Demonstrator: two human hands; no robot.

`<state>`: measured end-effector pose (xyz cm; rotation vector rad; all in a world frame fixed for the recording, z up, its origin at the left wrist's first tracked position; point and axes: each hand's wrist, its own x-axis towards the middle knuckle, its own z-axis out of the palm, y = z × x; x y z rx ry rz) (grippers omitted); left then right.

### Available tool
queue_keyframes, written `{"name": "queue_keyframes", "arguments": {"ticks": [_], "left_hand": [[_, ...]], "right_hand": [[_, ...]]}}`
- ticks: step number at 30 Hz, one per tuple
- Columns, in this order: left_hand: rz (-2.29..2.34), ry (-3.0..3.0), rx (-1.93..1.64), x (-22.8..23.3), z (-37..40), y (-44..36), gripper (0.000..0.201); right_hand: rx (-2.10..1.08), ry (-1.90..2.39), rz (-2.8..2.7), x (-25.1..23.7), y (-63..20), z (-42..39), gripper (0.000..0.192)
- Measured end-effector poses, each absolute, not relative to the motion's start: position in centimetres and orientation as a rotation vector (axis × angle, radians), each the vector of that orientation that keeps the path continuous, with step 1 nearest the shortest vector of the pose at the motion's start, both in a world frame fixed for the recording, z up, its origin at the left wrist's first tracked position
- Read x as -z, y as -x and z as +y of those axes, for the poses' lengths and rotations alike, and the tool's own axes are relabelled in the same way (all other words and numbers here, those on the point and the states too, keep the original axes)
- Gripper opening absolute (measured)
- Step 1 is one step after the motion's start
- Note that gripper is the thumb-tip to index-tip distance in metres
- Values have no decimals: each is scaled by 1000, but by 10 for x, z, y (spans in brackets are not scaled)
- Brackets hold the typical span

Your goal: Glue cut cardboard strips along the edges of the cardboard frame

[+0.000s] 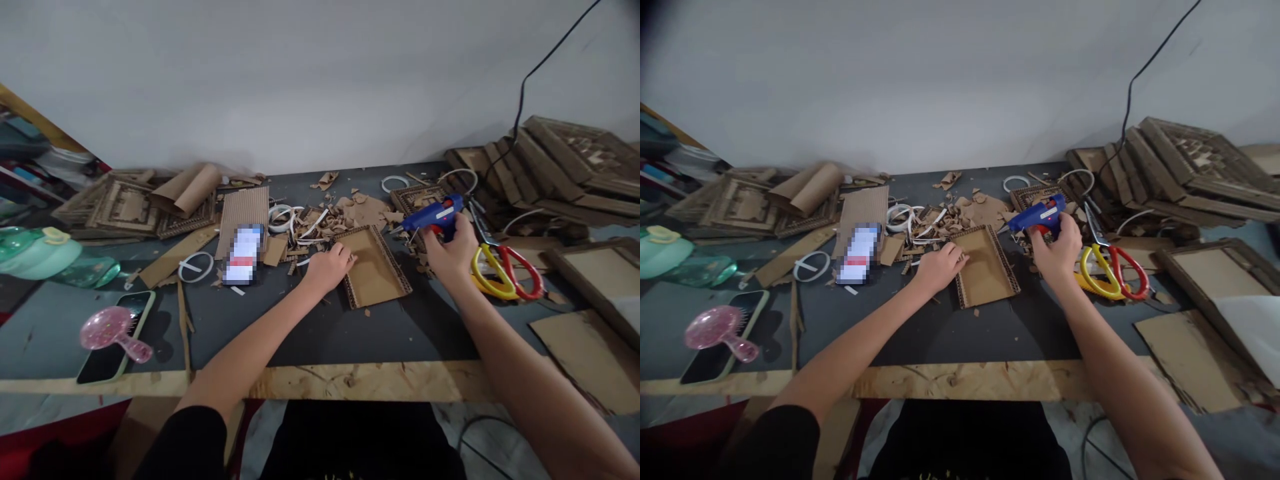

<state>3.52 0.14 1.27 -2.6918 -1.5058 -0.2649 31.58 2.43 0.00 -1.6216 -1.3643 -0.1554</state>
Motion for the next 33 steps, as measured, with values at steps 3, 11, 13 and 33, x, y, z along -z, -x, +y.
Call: {"name": "queue_keyframes", "arguments": {"ticks": [3,11,13,33], "left_hand": [[-1443,2904,295,-15,-2,-23,31],[-1193,3473,179,-37,-31,1,15],[-1139,3573,212,-46,-24,0,14],[-1359,2937,-61,-35,100,-30,63]], "right_hand": [[148,1605,-1360,4,-318,24,36],[127,1574,-1365,13,-314,27,43],[128,1577,-1353,16,-312,28,43],[52,1562,-1289,24,-313,31,37]]}}
